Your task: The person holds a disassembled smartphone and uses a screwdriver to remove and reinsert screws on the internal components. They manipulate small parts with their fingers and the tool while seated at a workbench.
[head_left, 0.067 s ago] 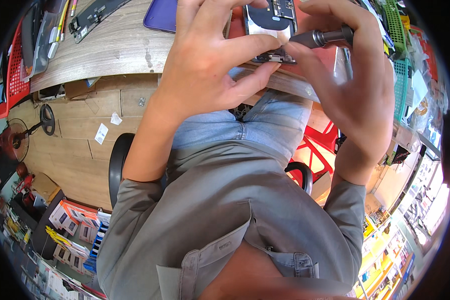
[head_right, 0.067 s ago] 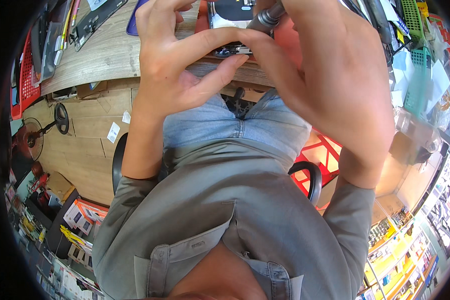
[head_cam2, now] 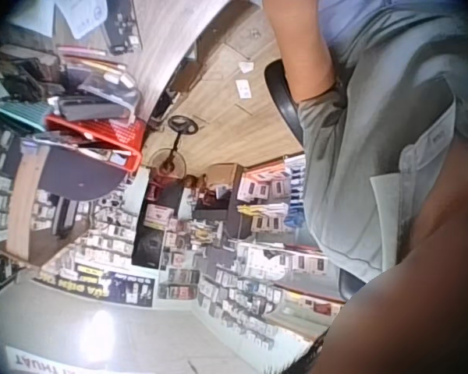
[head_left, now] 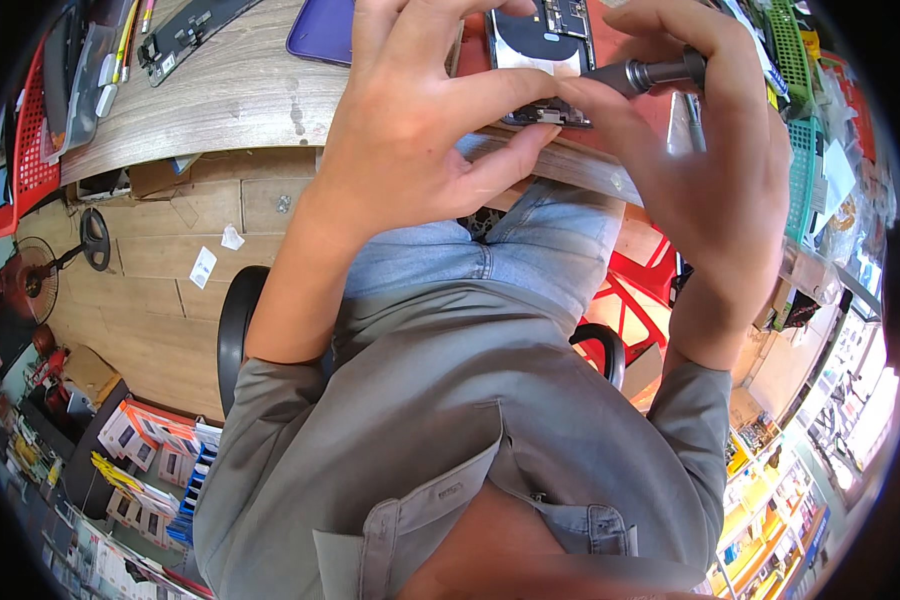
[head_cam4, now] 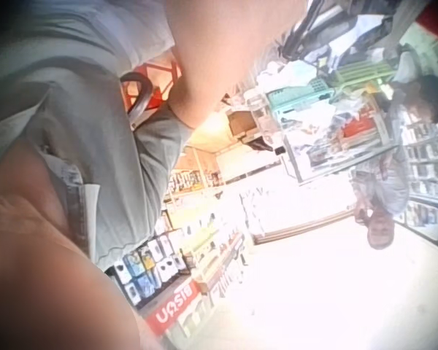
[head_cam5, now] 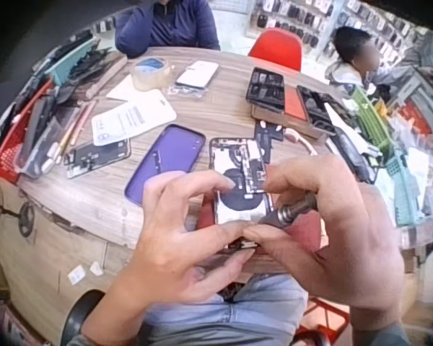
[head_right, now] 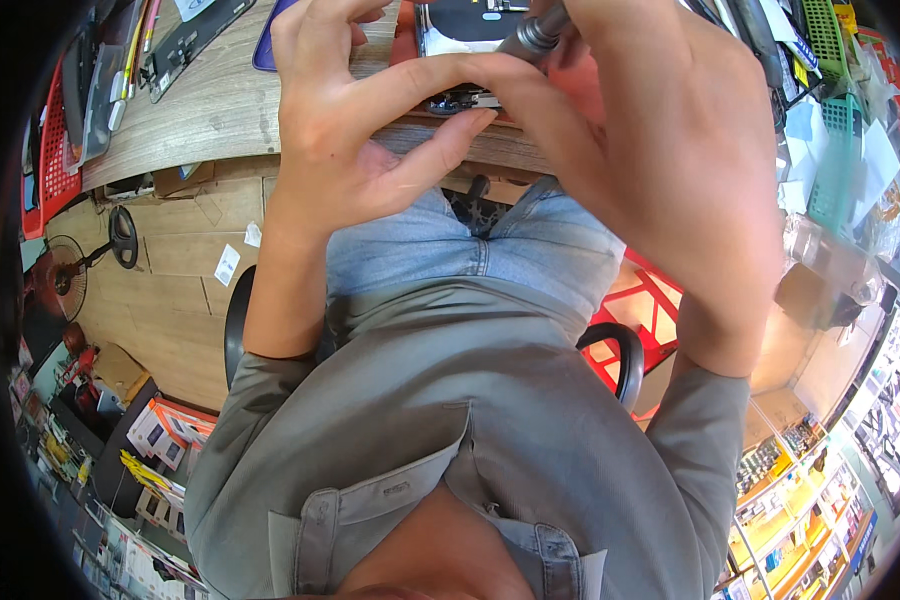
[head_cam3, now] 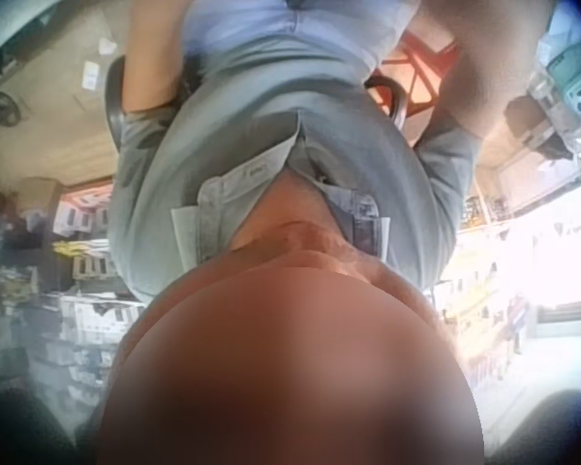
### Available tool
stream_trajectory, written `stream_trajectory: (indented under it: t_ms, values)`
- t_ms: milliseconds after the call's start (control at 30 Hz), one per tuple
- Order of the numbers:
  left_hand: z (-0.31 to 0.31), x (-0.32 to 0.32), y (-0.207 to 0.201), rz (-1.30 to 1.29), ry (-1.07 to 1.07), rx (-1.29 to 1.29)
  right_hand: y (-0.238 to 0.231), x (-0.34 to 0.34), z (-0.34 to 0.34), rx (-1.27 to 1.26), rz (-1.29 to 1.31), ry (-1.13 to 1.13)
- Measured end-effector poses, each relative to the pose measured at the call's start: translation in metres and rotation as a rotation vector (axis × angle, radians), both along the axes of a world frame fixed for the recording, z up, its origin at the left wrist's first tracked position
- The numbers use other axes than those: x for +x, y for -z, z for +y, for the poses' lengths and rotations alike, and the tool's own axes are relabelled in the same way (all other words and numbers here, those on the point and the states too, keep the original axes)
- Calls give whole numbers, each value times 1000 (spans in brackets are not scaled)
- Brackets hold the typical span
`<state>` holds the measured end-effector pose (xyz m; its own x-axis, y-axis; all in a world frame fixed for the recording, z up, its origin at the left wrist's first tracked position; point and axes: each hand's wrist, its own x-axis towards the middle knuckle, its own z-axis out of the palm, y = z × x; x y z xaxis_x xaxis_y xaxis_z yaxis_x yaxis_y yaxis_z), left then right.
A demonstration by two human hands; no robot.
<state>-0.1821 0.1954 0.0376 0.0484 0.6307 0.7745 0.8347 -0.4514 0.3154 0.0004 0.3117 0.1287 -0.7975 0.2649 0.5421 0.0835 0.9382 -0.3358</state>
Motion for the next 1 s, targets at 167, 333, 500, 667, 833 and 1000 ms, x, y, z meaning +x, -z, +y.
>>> stream_trajectory:
  t_ms: [167,333,500,667,833,1000]
  values:
    - [8,-6,3,67,-21,40,3,18,-9,122,-22,107]
    - [4,-5,1,59,-33,6,-15,-2,-15,-12,-18,83]
    - [7,-2,-7,31,-9,47,-17,-6,-21,97,-91,158]
    - [1,3,-13,-105,-9,-50,-18,2,-20,-1,-46,114]
    - [-1,2,-11,-108,-8,-52,-14,2,-29,-22,-36,200]
    - [4,-5,-2,57,-37,-18,-7,1,-22,48,-44,213]
